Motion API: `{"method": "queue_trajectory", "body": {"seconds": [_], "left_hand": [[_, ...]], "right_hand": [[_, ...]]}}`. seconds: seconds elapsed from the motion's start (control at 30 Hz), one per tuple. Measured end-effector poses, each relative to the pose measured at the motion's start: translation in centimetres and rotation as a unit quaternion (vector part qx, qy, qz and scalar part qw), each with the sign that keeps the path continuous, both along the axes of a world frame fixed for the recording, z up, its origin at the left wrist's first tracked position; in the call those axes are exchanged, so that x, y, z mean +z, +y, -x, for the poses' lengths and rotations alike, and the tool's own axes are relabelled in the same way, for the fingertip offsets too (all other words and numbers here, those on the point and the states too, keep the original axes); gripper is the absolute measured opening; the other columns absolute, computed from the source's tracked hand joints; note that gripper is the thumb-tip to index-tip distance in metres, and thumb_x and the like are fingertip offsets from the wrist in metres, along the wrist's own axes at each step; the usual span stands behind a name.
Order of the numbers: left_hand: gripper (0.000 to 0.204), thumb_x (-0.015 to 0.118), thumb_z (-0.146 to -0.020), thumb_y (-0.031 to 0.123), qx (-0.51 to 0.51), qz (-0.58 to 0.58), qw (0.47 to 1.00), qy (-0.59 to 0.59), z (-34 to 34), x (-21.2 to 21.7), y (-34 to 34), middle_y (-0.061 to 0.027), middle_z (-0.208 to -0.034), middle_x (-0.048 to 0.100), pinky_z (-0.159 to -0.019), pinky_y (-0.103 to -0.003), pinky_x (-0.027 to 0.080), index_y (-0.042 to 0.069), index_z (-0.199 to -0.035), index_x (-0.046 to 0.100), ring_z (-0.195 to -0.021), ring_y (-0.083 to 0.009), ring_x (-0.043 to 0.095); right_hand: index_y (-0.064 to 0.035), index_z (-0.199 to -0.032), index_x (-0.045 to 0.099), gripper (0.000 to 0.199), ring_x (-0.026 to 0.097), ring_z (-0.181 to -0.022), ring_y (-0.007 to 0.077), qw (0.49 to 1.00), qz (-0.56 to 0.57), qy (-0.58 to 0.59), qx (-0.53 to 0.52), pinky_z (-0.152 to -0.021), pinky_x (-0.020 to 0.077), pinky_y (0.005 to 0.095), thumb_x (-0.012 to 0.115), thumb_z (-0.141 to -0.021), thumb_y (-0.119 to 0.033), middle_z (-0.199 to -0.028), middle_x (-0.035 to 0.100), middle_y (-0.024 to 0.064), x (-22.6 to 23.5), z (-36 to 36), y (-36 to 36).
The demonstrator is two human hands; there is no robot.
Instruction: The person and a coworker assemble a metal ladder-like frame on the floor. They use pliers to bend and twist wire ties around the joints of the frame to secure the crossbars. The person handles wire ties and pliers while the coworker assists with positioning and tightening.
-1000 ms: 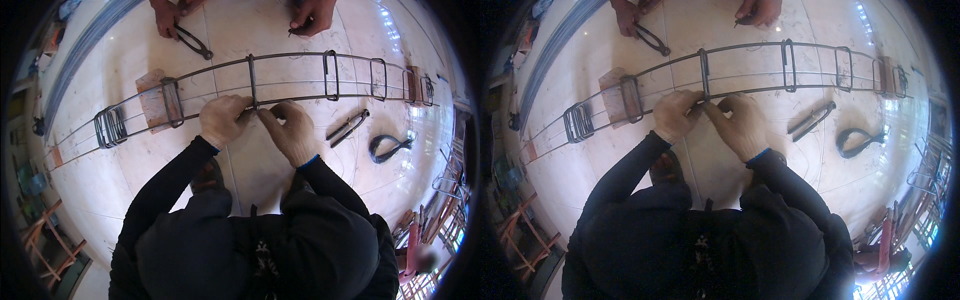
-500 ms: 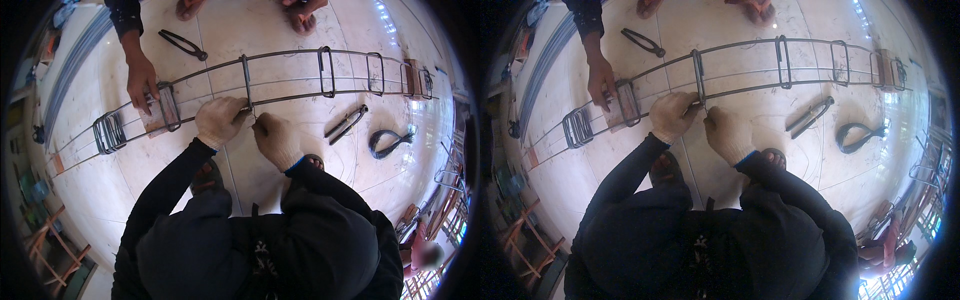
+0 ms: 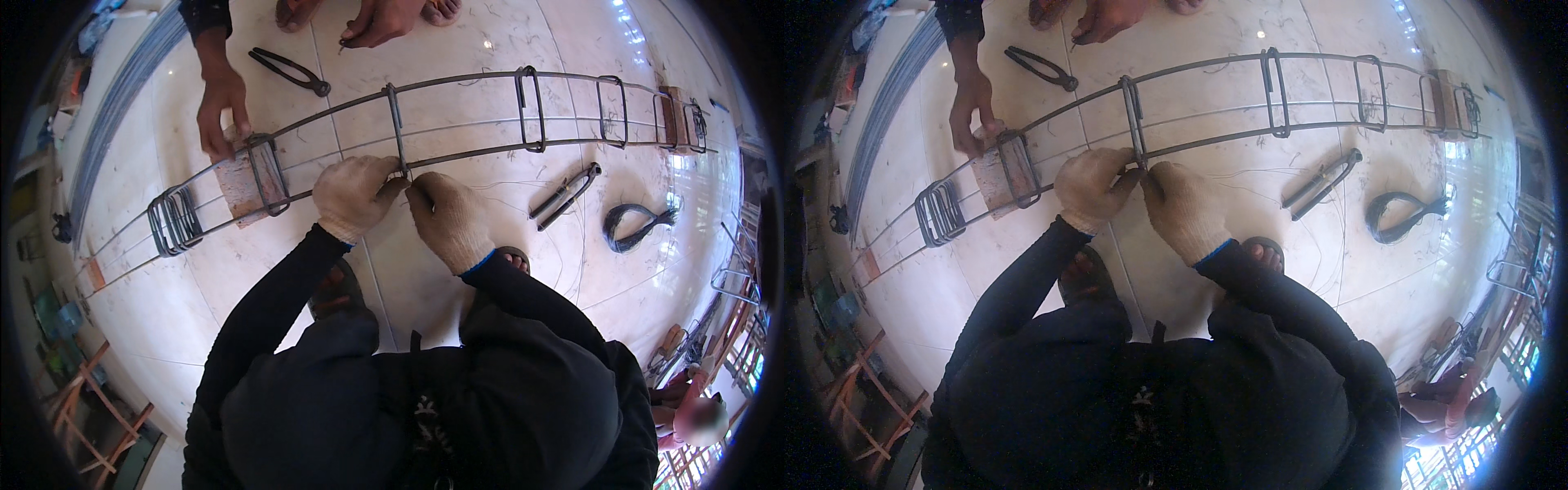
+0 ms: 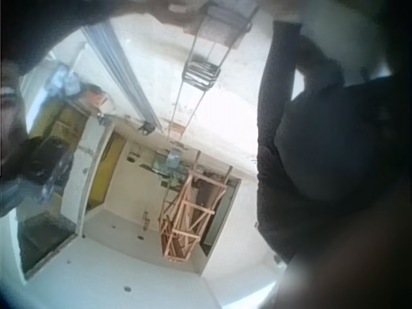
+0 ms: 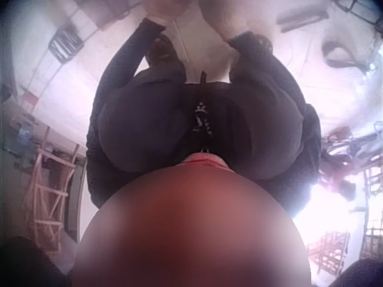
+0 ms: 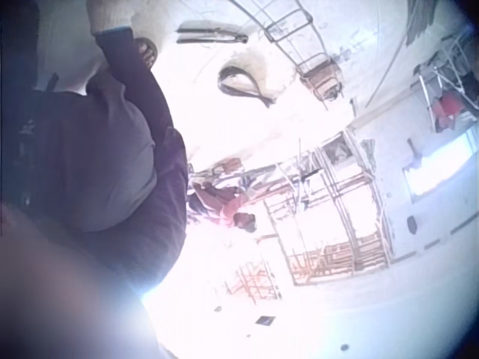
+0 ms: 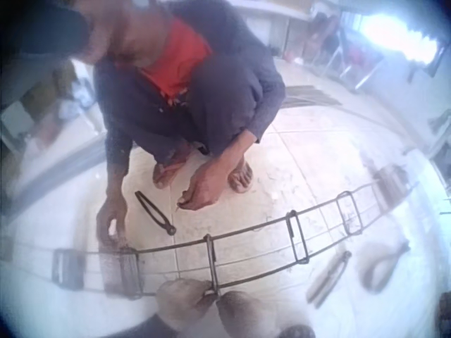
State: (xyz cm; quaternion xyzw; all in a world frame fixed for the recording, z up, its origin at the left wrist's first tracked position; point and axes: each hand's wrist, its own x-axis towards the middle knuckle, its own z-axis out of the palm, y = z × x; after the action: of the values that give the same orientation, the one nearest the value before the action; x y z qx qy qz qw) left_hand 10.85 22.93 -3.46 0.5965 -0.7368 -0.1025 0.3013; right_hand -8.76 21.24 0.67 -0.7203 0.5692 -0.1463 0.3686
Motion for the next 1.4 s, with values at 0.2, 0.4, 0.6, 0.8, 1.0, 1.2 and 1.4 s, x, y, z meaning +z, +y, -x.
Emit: {"method": "queue_trajectory", "body": {"seconds": [0.2, 0.4, 0.6, 0.8, 1.0, 1.2, 1.4], "left_hand": [[0.031, 0.088, -0.084, 0.024, -0.012, -0.049, 0.998, 0.03, -0.3, 1.7, -0.2, -0.0028, -0.087, 0.073, -0.068, -0.042, 0.056, 0.017, -0.113, 0.079, -0.074, -0.0268, 0.071], [0.035, 0.09, -0.084, 0.033, -0.006, -0.124, 0.991, 0.052, -0.1, 2.7, 0.0, -0.0033, -0.094, 0.077, -0.076, -0.044, 0.059, 0.016, -0.112, 0.079, -0.087, -0.0282, 0.076], [0.039, 0.093, -0.079, 0.031, -0.005, -0.081, 0.995, 0.058, -0.1, 2.2, -0.3, -0.0015, -0.09, 0.074, -0.065, -0.038, 0.055, 0.017, -0.114, 0.081, -0.072, -0.0229, 0.069], [0.048, 0.097, -0.073, 0.037, 0.001, -0.116, 0.992, 0.041, 0.2, 3.4, -0.1, -0.0024, -0.091, 0.073, -0.071, -0.041, 0.056, 0.017, -0.112, 0.081, -0.081, -0.0243, 0.072], [0.045, 0.095, -0.074, 0.042, 0.03, -0.17, 0.985, 0.02, 0.6, 3.5, -0.3, -0.0025, -0.091, 0.074, -0.079, -0.044, 0.059, 0.017, -0.109, 0.08, -0.091, -0.0263, 0.075], [0.033, 0.091, -0.077, 0.028, 0.027, -0.128, 0.991, 0.025, 0.4, 2.3, -0.2, -0.0029, -0.092, 0.074, -0.074, -0.044, 0.057, 0.017, -0.106, 0.079, -0.085, -0.0271, 0.073], [0.028, 0.09, -0.075, 0.025, 0.052, -0.016, 0.998, 0.019, 0.3, 1.5, 0.2, -0.0025, -0.094, 0.073, -0.079, -0.046, 0.057, 0.018, -0.1, 0.078, -0.089, -0.0287, 0.072]], "right_hand": [[-0.0104, -0.097, 0.075, 0.02, 0.074, -0.088, 0.0438, 0.994, -0.014, 0.085, 0.062, -0.075, 0.0569, 0.0547, 0.07, -0.102, -0.029, -0.092, 0.075, 0.0181, -2.0, 0.0, 1.8], [-0.0068, -0.099, 0.075, 0.012, 0.074, -0.086, 0.0415, 0.994, -0.068, 0.006, 0.087, -0.075, 0.0576, 0.0512, 0.072, -0.099, -0.018, -0.09, 0.074, 0.0181, -1.3, 0.8, 4.5], [-0.0045, -0.106, 0.077, 0.011, 0.074, -0.088, 0.0399, 0.973, 0.227, -0.046, 0.019, -0.081, 0.0592, 0.0457, 0.071, -0.096, -0.005, -0.094, 0.076, 0.0141, 0.5, 2.6, -1.1], [-0.0036, -0.11, 0.078, 0.022, 0.075, -0.098, 0.045, 0.999, 0.015, 0.015, 0.05, -0.087, 0.0593, 0.0548, 0.062, -0.105, -0.017, -0.102, 0.078, 0.0227, 1.1, 1.8, -3.4], [-0.0008, -0.117, 0.081, 0.03, 0.076, -0.095, 0.045, 0.994, -0.088, -0.055, 0.02, -0.087, 0.0602, 0.0522, 0.064, -0.106, -0.023, -0.104, 0.079, 0.0275, -1.5, 0.9, -2.5], [0.0036, -0.112, 0.081, 0.033, 0.075, -0.082, 0.0263, 0.973, -0.204, -0.101, 0.033, -0.077, 0.0586, 0.0408, 0.07, -0.104, -0.026, -0.097, 0.081, 0.0196, -1.6, 1.9, -3.6], [0.0049, -0.109, 0.08, 0.032, 0.073, -0.08, 0.0221, 0.971, -0.2, -0.131, 0.0, -0.075, 0.0576, 0.0393, 0.073, -0.103, -0.025, -0.092, 0.079, 0.0177, -0.5, 2.0, -3.1]]}}
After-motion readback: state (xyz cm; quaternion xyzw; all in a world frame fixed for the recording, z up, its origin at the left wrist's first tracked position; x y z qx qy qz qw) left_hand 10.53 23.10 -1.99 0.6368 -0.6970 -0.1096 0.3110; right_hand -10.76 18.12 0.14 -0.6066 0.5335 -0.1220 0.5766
